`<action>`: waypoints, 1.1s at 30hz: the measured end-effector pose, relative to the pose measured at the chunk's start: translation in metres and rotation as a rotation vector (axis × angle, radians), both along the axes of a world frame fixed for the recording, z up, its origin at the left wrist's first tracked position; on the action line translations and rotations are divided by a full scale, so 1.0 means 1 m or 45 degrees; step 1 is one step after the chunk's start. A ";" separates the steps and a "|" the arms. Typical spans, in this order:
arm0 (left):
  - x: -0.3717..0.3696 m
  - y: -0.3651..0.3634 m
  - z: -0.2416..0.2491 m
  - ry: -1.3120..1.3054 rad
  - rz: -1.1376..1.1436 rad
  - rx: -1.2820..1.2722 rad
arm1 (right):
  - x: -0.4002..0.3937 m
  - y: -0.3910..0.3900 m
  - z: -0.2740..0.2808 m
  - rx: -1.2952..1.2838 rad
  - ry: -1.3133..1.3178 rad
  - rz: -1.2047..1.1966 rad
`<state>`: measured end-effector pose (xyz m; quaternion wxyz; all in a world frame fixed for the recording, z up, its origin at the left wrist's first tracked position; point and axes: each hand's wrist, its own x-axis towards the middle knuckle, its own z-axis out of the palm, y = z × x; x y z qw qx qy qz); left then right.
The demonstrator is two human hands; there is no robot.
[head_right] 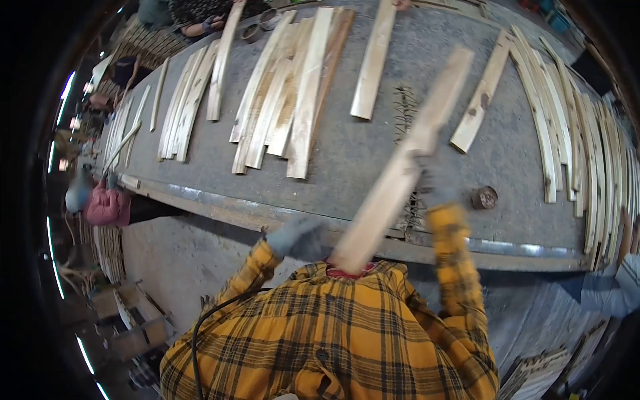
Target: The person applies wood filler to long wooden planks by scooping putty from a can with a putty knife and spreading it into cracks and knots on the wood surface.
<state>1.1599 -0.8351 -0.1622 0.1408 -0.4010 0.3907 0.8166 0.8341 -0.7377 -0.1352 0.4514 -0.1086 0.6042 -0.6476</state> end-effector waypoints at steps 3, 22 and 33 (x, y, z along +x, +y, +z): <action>-0.038 -0.047 -0.009 -0.377 0.198 -1.209 | -0.107 0.058 0.046 0.224 0.070 -0.174; -0.001 -0.034 -0.019 -0.815 0.165 -1.522 | -0.018 0.028 0.038 0.281 0.726 0.549; 0.032 -0.015 -0.009 0.612 0.975 0.009 | 0.156 -0.042 -0.016 0.023 0.584 0.656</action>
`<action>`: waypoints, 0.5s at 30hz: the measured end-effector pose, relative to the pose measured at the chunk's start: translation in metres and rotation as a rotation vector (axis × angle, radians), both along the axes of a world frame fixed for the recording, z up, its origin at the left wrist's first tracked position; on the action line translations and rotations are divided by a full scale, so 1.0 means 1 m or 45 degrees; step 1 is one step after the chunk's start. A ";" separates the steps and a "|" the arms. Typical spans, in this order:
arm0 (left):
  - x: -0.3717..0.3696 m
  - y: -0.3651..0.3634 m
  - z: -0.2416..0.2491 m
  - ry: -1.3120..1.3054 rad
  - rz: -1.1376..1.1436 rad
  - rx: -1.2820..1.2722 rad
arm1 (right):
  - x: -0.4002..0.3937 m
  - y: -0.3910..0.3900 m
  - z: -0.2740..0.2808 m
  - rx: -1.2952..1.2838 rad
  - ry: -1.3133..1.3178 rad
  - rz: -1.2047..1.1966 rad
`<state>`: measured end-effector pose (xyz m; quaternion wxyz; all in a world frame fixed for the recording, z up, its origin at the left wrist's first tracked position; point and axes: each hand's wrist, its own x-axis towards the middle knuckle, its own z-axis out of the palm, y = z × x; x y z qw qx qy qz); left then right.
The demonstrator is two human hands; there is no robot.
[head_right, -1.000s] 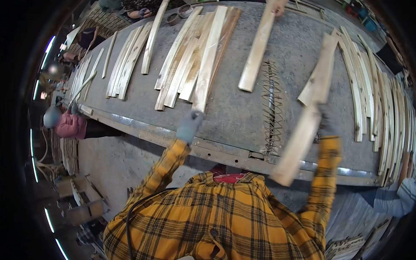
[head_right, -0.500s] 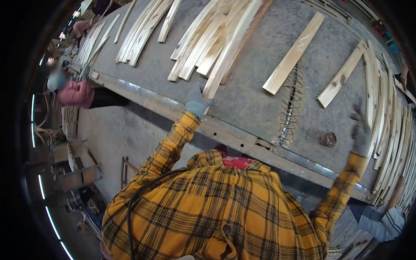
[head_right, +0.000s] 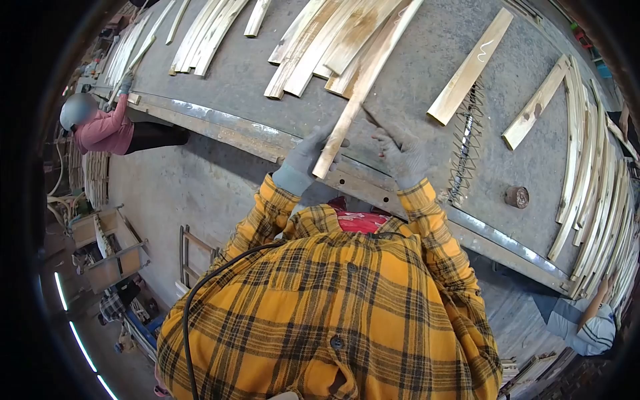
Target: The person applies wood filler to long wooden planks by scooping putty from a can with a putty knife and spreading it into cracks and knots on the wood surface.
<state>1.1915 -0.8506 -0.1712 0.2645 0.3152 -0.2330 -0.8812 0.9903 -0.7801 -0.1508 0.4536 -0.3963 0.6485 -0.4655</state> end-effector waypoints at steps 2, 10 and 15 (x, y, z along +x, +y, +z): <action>0.003 -0.002 -0.004 0.002 -0.045 0.055 | 0.012 0.004 0.007 -0.121 0.122 0.055; -0.020 -0.004 -0.003 -0.034 -0.105 0.218 | 0.029 0.010 0.023 -0.192 0.407 -0.225; -0.048 0.037 0.002 -0.387 -0.022 -0.627 | -0.007 0.002 -0.002 0.211 -0.238 -0.447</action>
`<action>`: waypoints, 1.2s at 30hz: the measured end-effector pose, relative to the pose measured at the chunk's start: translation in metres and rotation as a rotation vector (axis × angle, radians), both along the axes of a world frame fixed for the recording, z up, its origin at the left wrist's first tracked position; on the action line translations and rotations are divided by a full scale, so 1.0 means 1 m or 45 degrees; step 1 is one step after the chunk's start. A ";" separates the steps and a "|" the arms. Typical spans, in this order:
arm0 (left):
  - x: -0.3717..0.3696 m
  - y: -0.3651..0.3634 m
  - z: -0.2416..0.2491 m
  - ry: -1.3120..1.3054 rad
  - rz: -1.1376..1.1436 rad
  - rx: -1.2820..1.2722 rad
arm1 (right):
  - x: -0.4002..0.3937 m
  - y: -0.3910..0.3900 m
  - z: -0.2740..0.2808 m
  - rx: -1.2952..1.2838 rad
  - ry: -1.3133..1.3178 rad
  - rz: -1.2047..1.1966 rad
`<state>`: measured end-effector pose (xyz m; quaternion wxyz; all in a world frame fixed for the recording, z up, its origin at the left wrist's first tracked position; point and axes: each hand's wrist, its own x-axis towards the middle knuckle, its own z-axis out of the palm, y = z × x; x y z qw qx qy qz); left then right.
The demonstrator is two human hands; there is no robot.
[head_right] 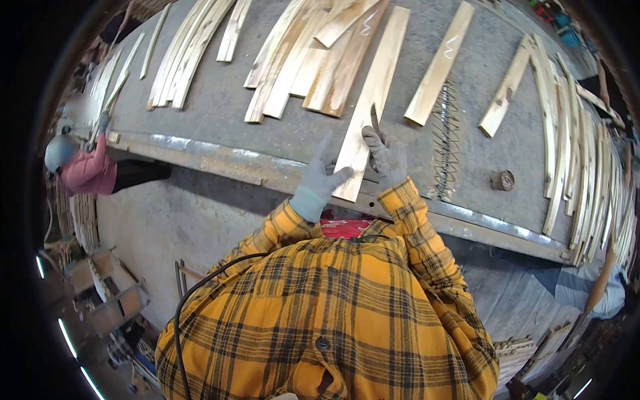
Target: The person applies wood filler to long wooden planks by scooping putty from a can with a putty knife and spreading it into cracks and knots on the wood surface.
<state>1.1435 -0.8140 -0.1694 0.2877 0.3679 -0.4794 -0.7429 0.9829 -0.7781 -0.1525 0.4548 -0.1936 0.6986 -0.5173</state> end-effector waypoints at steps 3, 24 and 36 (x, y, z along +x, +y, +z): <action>0.001 0.009 -0.001 -0.085 -0.249 0.043 | -0.013 0.013 0.002 0.118 -0.203 -0.021; -0.073 -0.061 -0.052 -0.586 -0.328 -0.395 | -0.179 0.155 0.062 0.184 0.293 -0.384; -0.147 -0.088 -0.008 -1.671 -0.049 -1.097 | -0.403 0.256 0.136 1.039 1.544 -0.161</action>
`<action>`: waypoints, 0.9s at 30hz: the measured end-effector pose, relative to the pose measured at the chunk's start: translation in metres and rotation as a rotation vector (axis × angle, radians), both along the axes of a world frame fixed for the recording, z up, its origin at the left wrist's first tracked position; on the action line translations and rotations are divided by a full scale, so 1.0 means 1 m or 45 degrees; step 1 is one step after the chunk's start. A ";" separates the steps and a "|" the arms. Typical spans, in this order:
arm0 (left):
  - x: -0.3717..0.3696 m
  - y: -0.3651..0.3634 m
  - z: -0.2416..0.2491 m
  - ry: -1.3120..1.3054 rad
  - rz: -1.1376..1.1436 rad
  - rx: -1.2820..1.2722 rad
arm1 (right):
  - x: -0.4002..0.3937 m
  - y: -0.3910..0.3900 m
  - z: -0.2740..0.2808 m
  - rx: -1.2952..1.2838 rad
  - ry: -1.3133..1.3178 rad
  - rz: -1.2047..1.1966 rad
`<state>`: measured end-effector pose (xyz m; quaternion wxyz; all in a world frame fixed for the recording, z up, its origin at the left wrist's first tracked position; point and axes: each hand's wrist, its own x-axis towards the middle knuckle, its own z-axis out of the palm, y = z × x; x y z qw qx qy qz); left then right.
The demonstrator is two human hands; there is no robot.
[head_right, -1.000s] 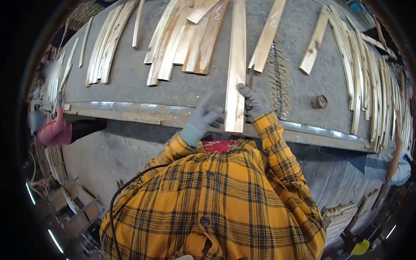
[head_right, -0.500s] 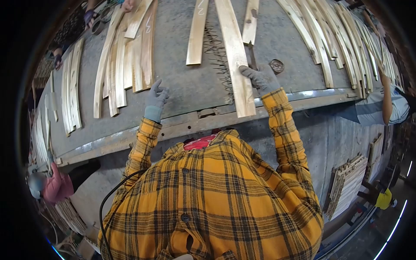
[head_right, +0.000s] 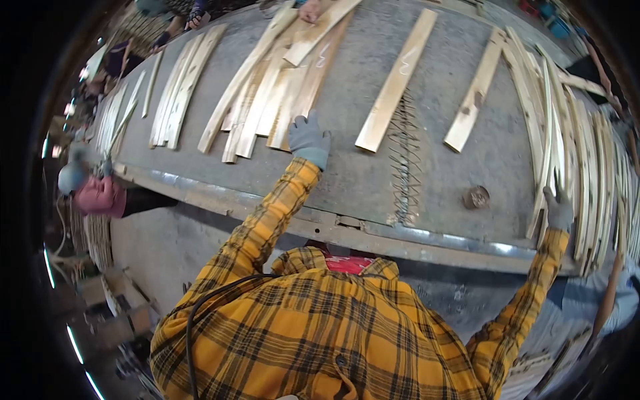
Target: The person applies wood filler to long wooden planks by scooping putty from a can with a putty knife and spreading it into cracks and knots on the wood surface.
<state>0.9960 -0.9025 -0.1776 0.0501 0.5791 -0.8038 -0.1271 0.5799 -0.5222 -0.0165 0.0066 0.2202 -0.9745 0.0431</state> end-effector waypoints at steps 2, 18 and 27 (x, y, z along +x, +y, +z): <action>0.003 -0.018 0.003 -0.182 0.170 -0.027 | 0.005 0.003 -0.039 -0.197 -0.309 0.146; 0.025 -0.039 -0.035 -0.250 0.133 0.232 | 0.191 -0.104 -0.068 -0.051 -0.369 0.267; 0.135 -0.023 -0.028 0.861 -0.106 0.711 | 0.369 -0.234 -0.090 -0.112 -0.440 0.669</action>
